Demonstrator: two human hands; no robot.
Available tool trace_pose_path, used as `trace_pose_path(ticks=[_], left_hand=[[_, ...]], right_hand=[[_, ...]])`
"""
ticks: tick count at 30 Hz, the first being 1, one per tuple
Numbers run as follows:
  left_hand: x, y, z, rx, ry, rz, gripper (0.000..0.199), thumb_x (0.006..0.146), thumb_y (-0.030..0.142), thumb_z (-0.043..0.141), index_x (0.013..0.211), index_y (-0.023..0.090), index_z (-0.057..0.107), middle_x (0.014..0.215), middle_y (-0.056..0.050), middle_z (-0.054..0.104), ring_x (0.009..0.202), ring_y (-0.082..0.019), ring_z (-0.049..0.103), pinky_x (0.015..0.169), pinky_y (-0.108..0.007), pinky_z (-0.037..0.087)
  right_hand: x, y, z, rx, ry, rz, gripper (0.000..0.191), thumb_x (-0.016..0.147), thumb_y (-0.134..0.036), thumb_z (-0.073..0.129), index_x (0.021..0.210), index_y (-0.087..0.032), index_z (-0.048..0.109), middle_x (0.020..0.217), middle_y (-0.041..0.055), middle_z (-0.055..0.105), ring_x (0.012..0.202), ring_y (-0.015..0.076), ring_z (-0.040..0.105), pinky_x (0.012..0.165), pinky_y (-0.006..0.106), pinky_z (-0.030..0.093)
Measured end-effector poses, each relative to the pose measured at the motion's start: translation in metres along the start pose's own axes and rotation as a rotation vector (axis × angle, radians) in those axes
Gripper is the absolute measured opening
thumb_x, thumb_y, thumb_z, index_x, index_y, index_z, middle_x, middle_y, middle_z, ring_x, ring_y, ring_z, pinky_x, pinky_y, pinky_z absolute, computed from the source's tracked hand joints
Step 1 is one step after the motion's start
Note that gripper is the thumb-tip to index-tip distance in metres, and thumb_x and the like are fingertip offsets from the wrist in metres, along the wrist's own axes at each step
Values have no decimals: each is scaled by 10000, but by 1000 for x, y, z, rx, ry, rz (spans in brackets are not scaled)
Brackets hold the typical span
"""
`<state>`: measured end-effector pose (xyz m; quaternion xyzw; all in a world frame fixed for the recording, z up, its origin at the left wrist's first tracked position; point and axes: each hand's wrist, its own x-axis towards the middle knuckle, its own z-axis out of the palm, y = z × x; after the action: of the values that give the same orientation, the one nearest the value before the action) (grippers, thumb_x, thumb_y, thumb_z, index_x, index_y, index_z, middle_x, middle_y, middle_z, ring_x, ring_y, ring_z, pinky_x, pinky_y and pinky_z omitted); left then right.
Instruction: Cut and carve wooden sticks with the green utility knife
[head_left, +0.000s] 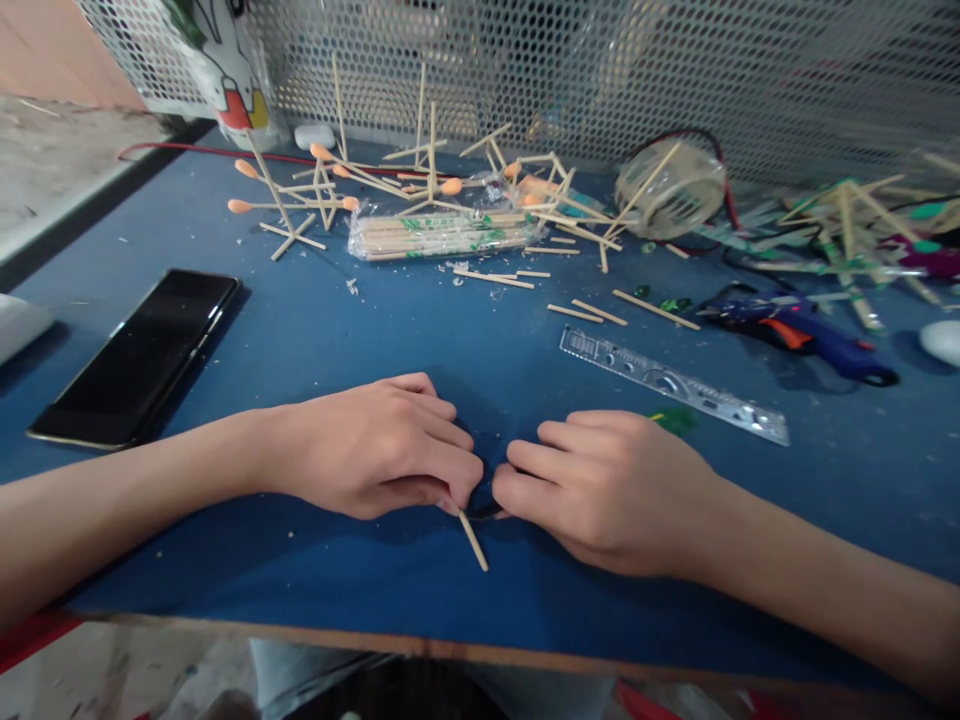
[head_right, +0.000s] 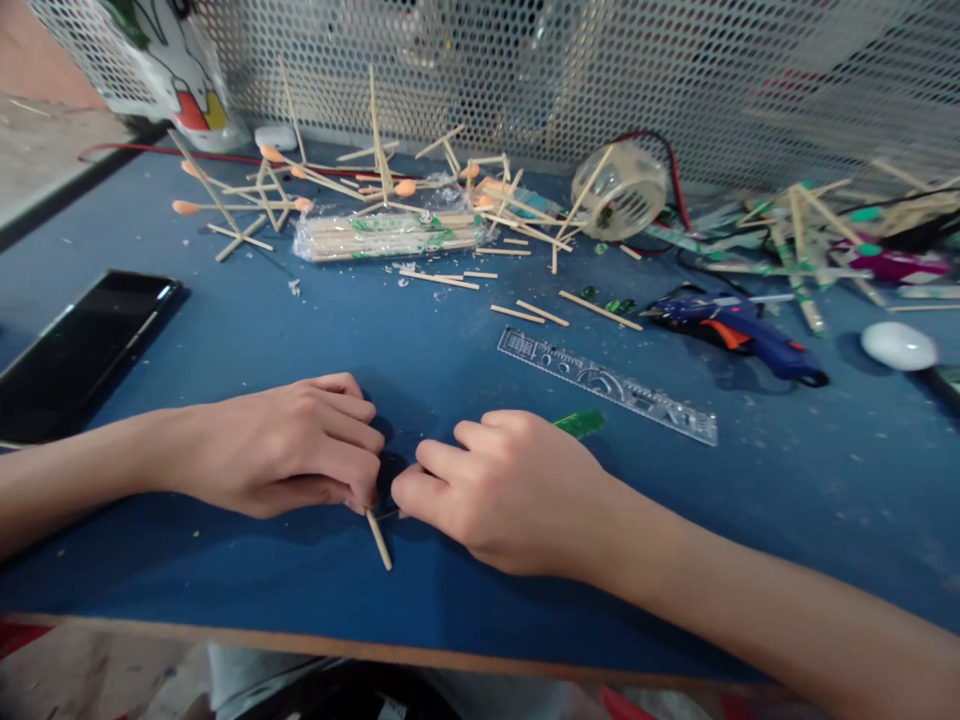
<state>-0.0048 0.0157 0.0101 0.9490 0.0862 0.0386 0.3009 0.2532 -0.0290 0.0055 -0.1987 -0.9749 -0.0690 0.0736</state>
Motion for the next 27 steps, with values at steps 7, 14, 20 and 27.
trace_pose_path(ticks=[7, 14, 20, 27], left_hand=[[0, 0, 1, 11, 0, 6, 180, 1056, 234, 496, 960, 248, 648, 837, 4, 684, 821, -176, 576, 848, -328, 320], [1, -1, 0, 18, 2, 13, 179, 1057, 232, 494, 969, 251, 649, 834, 4, 682, 817, -177, 582, 859, -321, 328], [0, -1, 1, 30, 3, 12, 194, 1059, 243, 486, 968, 251, 658, 838, -2, 683, 806, -175, 581, 862, -320, 335], [1, 0, 0, 24, 17, 11, 165, 1043, 226, 520, 964, 262, 662, 848, 8, 697, 807, -169, 594, 856, -307, 341]], right_hand=[[-3, -5, 0, -18, -18, 30, 112, 957, -198, 499, 859, -249, 517, 690, -44, 559, 584, 179, 408, 589, 344, 192], [2, -2, -2, -50, -3, -11, 137, 984, -193, 491, 858, -247, 504, 706, -56, 562, 612, 170, 398, 610, 331, 185], [3, -2, -1, -2, -43, 6, 140, 988, -199, 455, 863, -246, 496, 718, -50, 559, 595, 168, 388, 608, 342, 176], [1, -5, 3, -105, 56, 1, 124, 977, -211, 512, 858, -234, 541, 674, -49, 519, 591, 162, 387, 607, 344, 174]])
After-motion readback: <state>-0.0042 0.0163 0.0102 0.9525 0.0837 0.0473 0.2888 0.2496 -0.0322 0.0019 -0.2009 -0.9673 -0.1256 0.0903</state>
